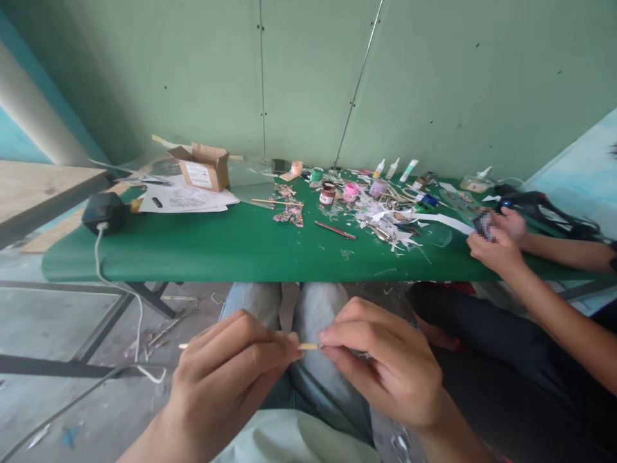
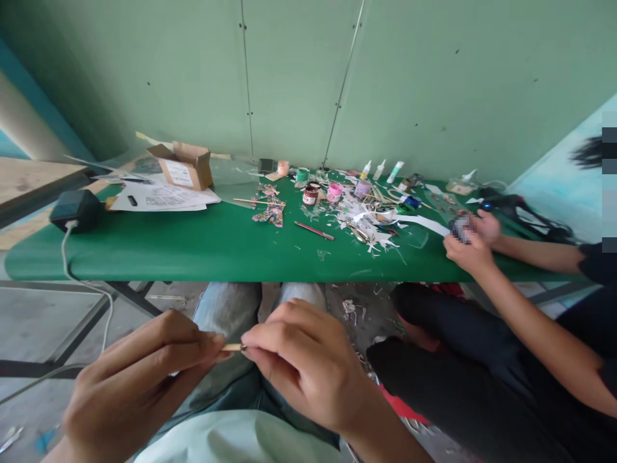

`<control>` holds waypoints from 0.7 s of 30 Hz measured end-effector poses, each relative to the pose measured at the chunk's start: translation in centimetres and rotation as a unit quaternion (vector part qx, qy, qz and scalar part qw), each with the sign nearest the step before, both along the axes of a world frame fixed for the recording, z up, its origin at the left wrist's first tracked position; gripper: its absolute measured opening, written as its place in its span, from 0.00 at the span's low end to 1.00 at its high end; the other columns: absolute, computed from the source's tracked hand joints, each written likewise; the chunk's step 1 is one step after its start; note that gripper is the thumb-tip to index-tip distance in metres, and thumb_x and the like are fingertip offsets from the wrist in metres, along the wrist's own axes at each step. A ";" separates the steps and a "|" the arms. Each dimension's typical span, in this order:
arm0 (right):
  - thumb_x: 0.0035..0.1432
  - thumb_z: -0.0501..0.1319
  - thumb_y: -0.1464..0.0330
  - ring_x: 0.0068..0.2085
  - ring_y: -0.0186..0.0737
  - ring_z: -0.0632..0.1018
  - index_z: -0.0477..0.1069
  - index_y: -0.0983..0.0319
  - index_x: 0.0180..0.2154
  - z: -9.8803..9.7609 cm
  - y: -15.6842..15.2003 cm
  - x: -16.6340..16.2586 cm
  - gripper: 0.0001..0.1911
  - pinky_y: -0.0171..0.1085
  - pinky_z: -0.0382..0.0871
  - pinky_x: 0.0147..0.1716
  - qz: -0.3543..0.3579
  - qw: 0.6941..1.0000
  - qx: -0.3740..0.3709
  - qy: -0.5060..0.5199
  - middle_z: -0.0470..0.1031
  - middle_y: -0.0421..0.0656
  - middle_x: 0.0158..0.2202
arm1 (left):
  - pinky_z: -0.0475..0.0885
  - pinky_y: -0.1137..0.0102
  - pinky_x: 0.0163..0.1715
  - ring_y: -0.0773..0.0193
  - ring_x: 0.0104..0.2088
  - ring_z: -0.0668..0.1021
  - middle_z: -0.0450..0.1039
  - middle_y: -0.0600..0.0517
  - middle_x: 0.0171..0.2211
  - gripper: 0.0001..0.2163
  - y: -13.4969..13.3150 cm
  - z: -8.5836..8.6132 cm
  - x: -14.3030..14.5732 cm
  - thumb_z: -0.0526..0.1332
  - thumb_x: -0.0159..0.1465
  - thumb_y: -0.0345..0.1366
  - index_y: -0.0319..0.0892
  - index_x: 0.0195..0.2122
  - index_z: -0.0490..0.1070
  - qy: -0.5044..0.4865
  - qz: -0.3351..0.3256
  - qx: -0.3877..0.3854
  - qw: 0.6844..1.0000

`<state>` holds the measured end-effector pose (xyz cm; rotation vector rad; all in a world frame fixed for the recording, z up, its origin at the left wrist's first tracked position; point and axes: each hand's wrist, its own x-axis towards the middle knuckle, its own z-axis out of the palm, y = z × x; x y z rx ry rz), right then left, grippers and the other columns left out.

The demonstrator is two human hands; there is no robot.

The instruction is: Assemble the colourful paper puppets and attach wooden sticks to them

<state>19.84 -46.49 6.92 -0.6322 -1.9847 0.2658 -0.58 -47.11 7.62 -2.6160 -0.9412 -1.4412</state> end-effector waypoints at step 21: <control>0.60 0.58 0.78 0.30 0.32 0.77 0.70 0.61 0.35 0.8 9.9 0.3 0.07 0.29 0.71 0.31 -0.109 0.993 -0.052 0.012 0.76 0.40 0.28 | 0.70 0.80 0.25 0.73 0.24 0.75 0.74 0.55 0.26 0.05 13.2 -1.7 2.3 0.64 0.60 0.25 0.40 0.35 0.76 -0.098 -0.127 -0.166 0.973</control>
